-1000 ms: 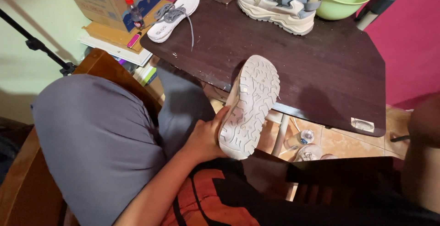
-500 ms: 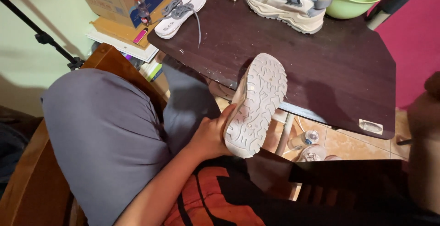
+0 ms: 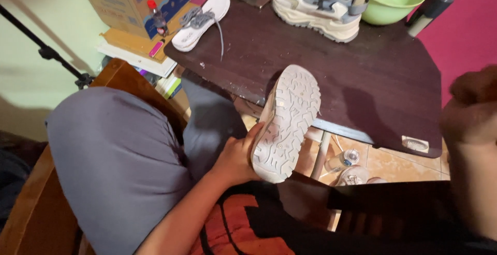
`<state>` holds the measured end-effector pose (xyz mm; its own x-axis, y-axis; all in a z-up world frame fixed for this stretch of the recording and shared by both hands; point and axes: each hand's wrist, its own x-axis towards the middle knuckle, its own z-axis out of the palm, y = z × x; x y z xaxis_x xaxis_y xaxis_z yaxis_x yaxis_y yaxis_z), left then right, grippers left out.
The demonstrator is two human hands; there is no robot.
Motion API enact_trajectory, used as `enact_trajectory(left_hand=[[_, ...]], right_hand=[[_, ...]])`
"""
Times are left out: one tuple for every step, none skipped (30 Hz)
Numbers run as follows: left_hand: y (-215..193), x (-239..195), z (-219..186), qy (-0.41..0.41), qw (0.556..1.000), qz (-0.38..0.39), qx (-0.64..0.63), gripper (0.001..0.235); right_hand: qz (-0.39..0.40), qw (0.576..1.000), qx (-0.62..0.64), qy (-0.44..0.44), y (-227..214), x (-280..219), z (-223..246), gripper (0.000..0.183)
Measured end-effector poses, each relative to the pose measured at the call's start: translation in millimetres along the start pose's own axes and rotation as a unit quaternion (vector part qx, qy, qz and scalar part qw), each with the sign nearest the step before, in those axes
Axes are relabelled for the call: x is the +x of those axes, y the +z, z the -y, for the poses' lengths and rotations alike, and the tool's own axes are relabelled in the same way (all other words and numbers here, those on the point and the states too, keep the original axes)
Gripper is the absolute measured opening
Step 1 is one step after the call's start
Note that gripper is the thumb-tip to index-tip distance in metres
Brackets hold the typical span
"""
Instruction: The person scrubs the sole of a white sneaker with a yellow brush while seated. The shoe is held in the left hand and scrubbed methodically across the tread pattern.
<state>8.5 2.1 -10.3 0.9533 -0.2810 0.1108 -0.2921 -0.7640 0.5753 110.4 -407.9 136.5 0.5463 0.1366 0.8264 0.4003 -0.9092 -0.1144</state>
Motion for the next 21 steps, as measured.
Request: enact_trajectory(left_hand=[[-1.0, -1.2, -0.1, 0.001, 1.000, -0.002, -0.014, 0.132], [-1.9, -2.4, -0.2, 0.002, 1.000, -0.003, -0.028, 0.133], [-2.3, -2.2, -1.1, 0.004, 1.000, -0.002, -0.027, 0.133], [-2.6, -1.9, -1.9, -0.005, 1.000, 0.004, -0.026, 0.131], [-3.6, -0.5, -2.0, -0.013, 1.000, 0.009, -0.024, 0.130], [-2.1, -0.1, 0.3, -0.012, 1.000, 0.009, -0.023, 0.130], [-0.2, -1.1, 2.4, -0.008, 0.999, 0.002, -0.031, 0.131], [1.7, -2.3, 4.7, -0.004, 0.999, -0.006, -0.038, 0.133], [-0.7, -3.2, 1.6, -0.005, 0.999, -0.004, -0.038, 0.133], [-3.0, -4.0, -1.7, -0.007, 0.999, -0.008, -0.038, 0.131], [-6.1, -4.2, -4.7, -0.008, 0.999, -0.013, -0.037, 0.129], [-4.9, -5.2, -3.8, -0.007, 0.999, -0.012, -0.036, 0.129], [-3.3, -5.6, -3.5, -0.008, 0.999, -0.013, -0.047, 0.129], [-1.7, -6.2, -3.4, -0.008, 0.998, -0.015, -0.058, 0.129], [5.5, -6.8, 1.8, -0.006, 0.998, -0.014, -0.057, 0.129], [12.5, -7.7, 6.8, 0.005, 0.997, -0.038, -0.061, 0.129], [18.8, -7.7, 12.2, 0.015, 0.996, -0.062, -0.066, 0.128], [12.0, -6.1, 5.3, 0.019, 0.996, -0.063, -0.064, 0.128], [5.6, -5.0, -1.8, -0.003, 0.996, -0.061, -0.070, 0.130], [-0.9, -4.2, -8.5, -0.024, 0.995, -0.060, -0.077, 0.133], [1.2, -6.3, -7.1, -0.024, 0.995, -0.062, -0.078, 0.133]], right_hand=[[-0.064, 0.934, 0.303, 0.176, 22.1, 2.9, -21.7, 0.028], [-0.111, 0.746, 0.569, 0.327, 44.0, 5.8, -43.6, 0.011], [-0.113, 0.746, 0.568, 0.327, 38.6, 9.0, -31.0, 0.011], [-0.076, 0.775, 0.571, 0.260, 33.5, 12.3, -18.4, 0.012], [-0.041, 0.798, 0.571, 0.188, 30.1, 17.0, -5.7, 0.014], [-0.043, 0.798, 0.571, 0.188, 31.5, 20.1, -5.5, 0.014], [-0.067, 0.764, 0.584, 0.265, 32.8, 22.9, -4.5, 0.017], [-0.094, 0.724, 0.593, 0.340, 34.2, 25.5, -3.4, 0.021], [-0.094, 0.723, 0.592, 0.342, 40.2, 25.0, -6.6, 0.021], [-0.078, 0.740, 0.578, 0.335, 46.1, 24.6, -9.9, 0.030], [-0.063, 0.757, 0.563, 0.327, 51.7, 24.4, -13.0, 0.042], [-0.065, 0.756, 0.563, 0.328, 57.7, 25.6, -13.2, 0.042], [-0.039, 0.766, 0.550, 0.329, 62.8, 26.9, -14.1, 0.039], [-0.012, 0.776, 0.538, 0.330, 67.7, 28.2, -15.0, 0.036], [-0.016, 0.776, 0.537, 0.330, 71.0, 27.4, -15.1, 0.036], [0.017, 0.772, 0.542, 0.332, 74.2, 26.6, -14.9, 0.031], [0.049, 0.767, 0.547, 0.333, 77.9, 27.4, -14.6, 0.028], [0.046, 0.767, 0.547, 0.332, 80.3, 24.3, -14.6, 0.028], [0.019, 0.782, 0.535, 0.319, 83.2, 22.0, -14.3, 0.030], [-0.008, 0.796, 0.522, 0.305, 86.4, 19.6, -13.7, 0.033], [-0.008, 0.797, 0.523, 0.303, 79.7, 14.2, -15.1, 0.033]])
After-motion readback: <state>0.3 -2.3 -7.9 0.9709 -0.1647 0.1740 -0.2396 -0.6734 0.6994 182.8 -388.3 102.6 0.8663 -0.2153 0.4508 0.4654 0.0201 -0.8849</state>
